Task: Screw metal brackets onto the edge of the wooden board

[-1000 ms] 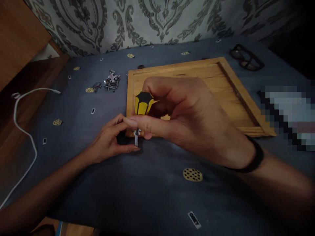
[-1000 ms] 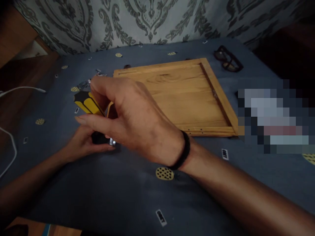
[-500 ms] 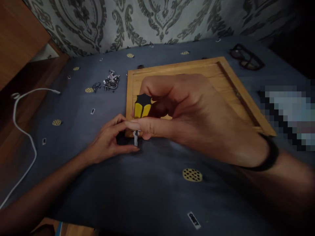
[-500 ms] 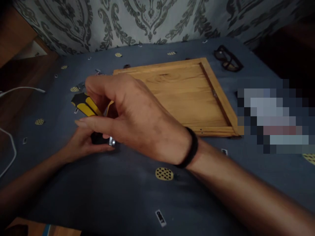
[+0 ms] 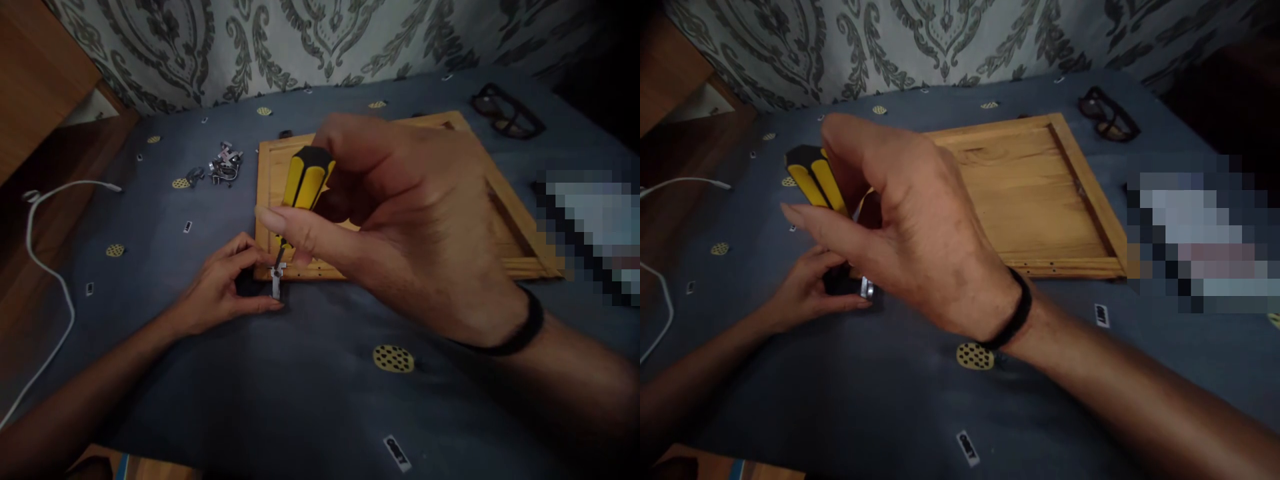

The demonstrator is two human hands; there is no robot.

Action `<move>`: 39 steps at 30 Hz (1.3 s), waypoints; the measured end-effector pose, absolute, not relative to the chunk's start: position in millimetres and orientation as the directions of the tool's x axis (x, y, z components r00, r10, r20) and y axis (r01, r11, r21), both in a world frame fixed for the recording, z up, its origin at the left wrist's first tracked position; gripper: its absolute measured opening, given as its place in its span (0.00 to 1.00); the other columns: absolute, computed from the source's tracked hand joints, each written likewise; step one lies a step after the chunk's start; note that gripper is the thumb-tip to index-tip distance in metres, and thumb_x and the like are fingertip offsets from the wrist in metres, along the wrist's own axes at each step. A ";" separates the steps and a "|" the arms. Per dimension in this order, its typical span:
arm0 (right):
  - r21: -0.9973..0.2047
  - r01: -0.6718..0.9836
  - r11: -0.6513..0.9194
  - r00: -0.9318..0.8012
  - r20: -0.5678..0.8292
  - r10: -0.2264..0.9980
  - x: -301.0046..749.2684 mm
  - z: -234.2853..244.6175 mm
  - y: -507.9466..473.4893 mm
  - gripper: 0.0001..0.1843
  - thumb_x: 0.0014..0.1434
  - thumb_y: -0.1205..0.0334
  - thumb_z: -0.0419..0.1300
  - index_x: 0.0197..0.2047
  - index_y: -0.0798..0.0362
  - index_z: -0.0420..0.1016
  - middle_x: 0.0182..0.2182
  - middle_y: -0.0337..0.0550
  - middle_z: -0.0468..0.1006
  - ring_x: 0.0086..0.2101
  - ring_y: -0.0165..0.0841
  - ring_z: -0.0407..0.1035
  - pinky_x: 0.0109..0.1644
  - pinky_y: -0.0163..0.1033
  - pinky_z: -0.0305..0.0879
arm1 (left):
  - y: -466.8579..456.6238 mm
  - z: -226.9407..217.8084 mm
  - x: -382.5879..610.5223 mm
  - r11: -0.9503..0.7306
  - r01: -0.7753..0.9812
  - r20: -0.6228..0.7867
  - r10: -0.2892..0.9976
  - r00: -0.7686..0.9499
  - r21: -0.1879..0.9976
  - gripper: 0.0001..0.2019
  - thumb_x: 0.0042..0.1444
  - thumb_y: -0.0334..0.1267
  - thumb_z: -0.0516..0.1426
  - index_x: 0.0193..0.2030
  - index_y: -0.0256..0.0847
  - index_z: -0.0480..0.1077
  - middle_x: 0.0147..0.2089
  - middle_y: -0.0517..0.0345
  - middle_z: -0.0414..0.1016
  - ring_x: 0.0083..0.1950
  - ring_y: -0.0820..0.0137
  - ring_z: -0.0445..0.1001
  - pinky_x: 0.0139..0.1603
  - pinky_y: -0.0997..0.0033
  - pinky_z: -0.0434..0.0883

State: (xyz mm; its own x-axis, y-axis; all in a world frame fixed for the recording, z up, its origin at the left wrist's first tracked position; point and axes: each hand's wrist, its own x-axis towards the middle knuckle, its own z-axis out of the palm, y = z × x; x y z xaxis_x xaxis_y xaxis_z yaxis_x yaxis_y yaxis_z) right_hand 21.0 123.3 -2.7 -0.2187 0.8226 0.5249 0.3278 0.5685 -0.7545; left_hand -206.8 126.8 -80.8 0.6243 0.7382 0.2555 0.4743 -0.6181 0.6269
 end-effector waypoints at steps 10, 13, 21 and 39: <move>-0.809 0.216 0.547 -0.262 0.492 0.830 16.5 -14.9 128.3 0.22 0.60 0.49 0.69 0.27 0.49 0.62 0.26 0.34 0.67 0.27 0.27 0.62 0.31 0.35 0.62 | 126.7 -81.9 -207.0 -0.631 0.470 0.268 0.730 0.629 0.617 0.20 0.57 0.53 0.67 0.52 0.47 0.75 0.43 0.59 0.72 0.45 0.66 0.72 0.45 0.68 0.73; -0.796 0.223 0.562 -0.288 0.497 0.819 17.1 -15.2 127.2 0.23 0.60 0.49 0.69 0.27 0.49 0.61 0.25 0.33 0.66 0.26 0.27 0.63 0.32 0.34 0.64 | 126.9 -82.7 -206.9 -0.618 0.476 0.262 0.741 0.618 0.625 0.21 0.56 0.55 0.67 0.50 0.46 0.75 0.44 0.57 0.73 0.46 0.64 0.73 0.46 0.65 0.73; -0.835 0.187 0.518 -0.344 0.438 0.830 17.1 -15.3 126.4 0.19 0.61 0.51 0.69 0.30 0.49 0.65 0.27 0.32 0.69 0.27 0.26 0.66 0.32 0.33 0.65 | 127.1 -82.6 -207.3 -0.586 0.487 0.231 0.760 0.608 0.648 0.22 0.55 0.55 0.68 0.51 0.46 0.76 0.47 0.55 0.75 0.50 0.61 0.75 0.50 0.61 0.75; -0.920 0.116 0.376 -0.449 0.289 0.845 19.5 -4.7 125.9 0.14 0.56 0.61 0.70 0.31 0.49 0.66 0.32 0.35 0.73 0.29 0.27 0.71 0.27 0.33 0.71 | 126.1 -82.0 -207.5 -0.564 0.496 0.190 0.765 0.616 0.660 0.19 0.56 0.55 0.67 0.50 0.48 0.76 0.44 0.58 0.73 0.46 0.63 0.74 0.47 0.63 0.75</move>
State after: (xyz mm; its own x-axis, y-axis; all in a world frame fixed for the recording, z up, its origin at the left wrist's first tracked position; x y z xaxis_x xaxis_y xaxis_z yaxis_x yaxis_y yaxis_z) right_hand 19.5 125.9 -4.7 -0.4495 0.8453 0.2888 0.1155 0.3755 -0.9196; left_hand -207.5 126.1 -82.0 0.6156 0.7648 0.1902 0.4962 -0.5636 0.6604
